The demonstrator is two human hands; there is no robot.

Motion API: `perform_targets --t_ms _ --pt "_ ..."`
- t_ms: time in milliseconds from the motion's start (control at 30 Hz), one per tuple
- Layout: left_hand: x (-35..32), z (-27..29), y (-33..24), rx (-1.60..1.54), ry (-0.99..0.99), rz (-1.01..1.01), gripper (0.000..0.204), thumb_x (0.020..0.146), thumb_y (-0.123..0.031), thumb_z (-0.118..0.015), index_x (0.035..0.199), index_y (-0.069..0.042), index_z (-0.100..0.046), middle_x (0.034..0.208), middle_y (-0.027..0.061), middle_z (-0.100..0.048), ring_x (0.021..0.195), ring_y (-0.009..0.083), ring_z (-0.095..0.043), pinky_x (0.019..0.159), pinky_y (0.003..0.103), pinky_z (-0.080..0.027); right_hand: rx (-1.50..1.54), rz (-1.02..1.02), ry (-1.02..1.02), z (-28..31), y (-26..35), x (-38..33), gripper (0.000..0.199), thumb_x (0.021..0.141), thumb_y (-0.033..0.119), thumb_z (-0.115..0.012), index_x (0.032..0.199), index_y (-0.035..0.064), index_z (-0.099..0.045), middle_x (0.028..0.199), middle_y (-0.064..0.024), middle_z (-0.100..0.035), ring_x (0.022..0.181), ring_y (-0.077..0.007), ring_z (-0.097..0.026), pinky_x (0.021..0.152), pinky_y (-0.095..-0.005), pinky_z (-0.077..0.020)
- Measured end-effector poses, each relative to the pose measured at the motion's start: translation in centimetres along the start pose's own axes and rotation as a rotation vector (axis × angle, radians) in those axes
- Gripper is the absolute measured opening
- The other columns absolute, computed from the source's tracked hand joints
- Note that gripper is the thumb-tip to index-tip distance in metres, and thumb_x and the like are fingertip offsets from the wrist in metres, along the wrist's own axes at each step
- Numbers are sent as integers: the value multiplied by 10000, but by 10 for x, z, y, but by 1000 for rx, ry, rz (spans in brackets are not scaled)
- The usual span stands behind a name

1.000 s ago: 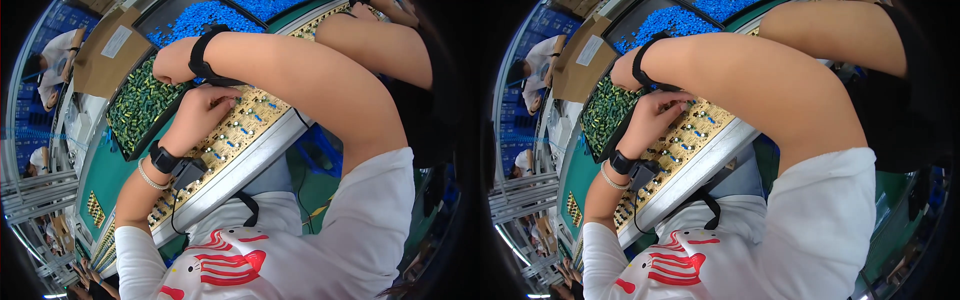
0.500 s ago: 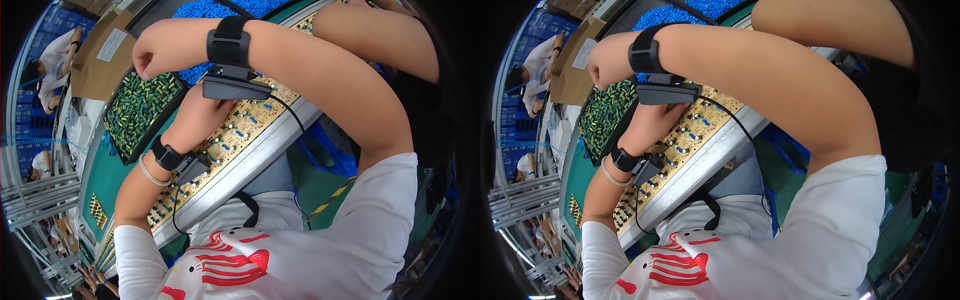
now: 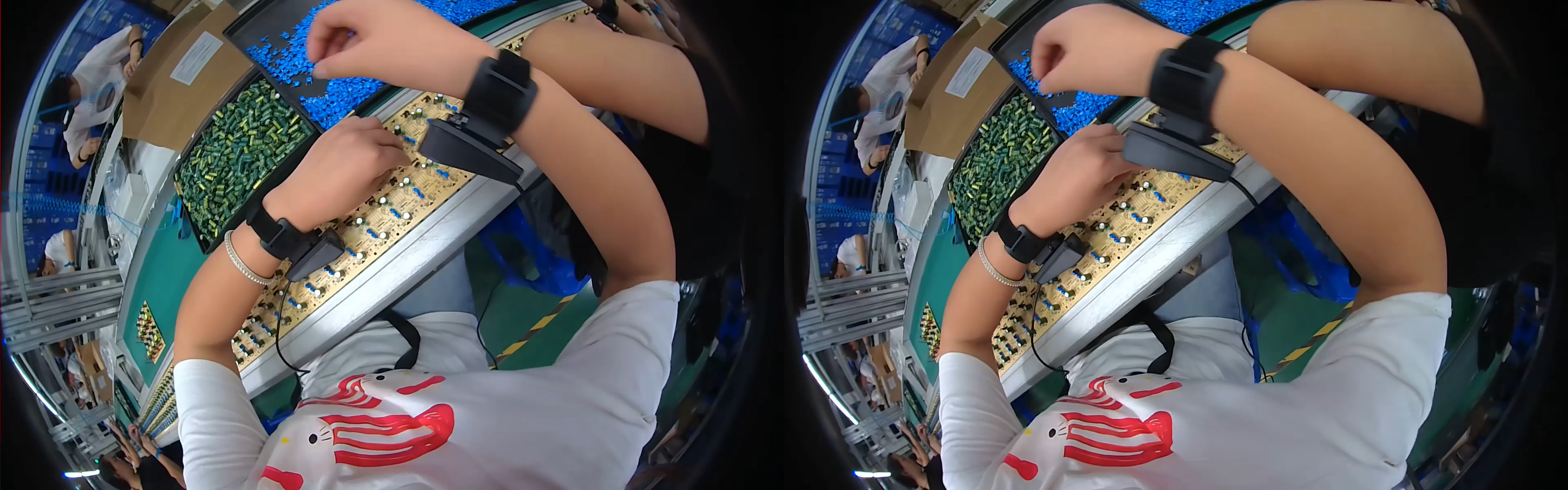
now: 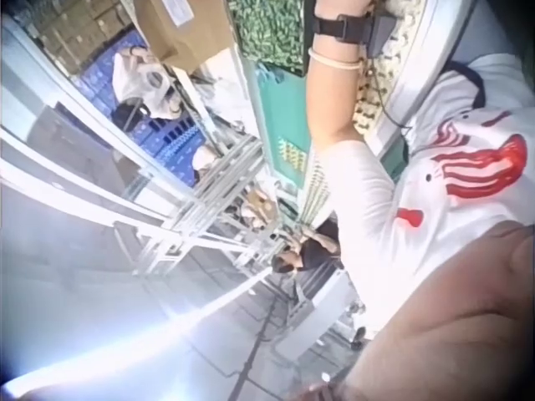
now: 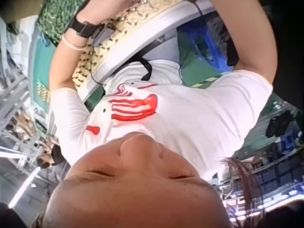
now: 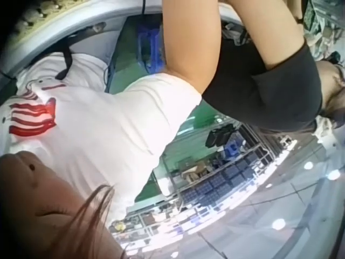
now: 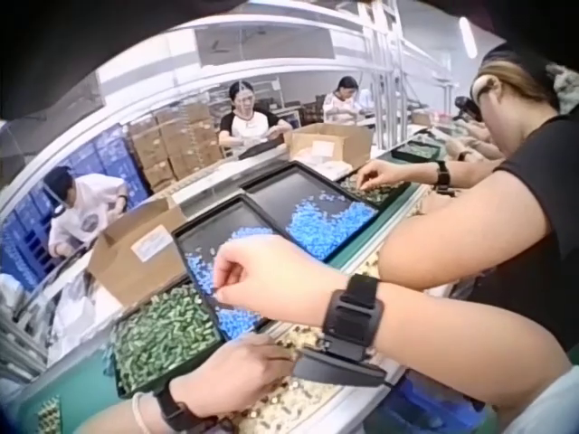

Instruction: Manual assembly of small electronic components onto a carrier strip at a factory workbench.

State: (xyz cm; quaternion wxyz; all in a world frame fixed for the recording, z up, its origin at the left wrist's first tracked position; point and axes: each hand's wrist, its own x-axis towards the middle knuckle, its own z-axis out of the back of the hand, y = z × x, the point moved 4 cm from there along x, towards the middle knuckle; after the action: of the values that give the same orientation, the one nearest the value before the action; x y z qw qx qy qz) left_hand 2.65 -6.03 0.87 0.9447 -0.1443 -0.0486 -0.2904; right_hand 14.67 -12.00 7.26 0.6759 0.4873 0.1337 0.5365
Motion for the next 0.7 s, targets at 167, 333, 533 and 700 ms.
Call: perform_targets --t_ms 167,333,533,700 --pt "-28 13 2 -67 -152 119 220 803 -68 -660 1012 -56 -728 1010 81 -699 985 276 -616 860 399 -474 12 -113 -7 3 -6 -56 120 856 83 -680 949 8 -693 802 -15 -638 758 -93 -605 696 -241 -491" --pt "-112 62 35 163 -304 417 213 865 -86 -647 1064 -29 -693 1158 129 -678 1075 326 -616 951 434 -481 -24 -298 78 -11 -14 -143 117 852 -6 -649 961 -3 -691 888 -41 -632 794 -114 -616 729 -254 -506" --pt "-183 64 80 27 -251 802 307 909 -167 -664 1182 -28 -659 1234 172 -654 1141 362 -611 991 402 -478 -16 -348 140 -26 -17 -159 140 847 -30 -633 962 1 -707 908 -83 -666 822 -157 -657 755 -275 -530" --pt "-178 59 72 79 -246 757 249 896 -140 -677 1117 -25 -683 1131 151 -679 1071 361 -623 942 415 -492 -260 -233 106 -33 -17 -156 140 838 -17 -645 965 7 -697 872 -122 -672 774 -225 -665 704 -313 -528"
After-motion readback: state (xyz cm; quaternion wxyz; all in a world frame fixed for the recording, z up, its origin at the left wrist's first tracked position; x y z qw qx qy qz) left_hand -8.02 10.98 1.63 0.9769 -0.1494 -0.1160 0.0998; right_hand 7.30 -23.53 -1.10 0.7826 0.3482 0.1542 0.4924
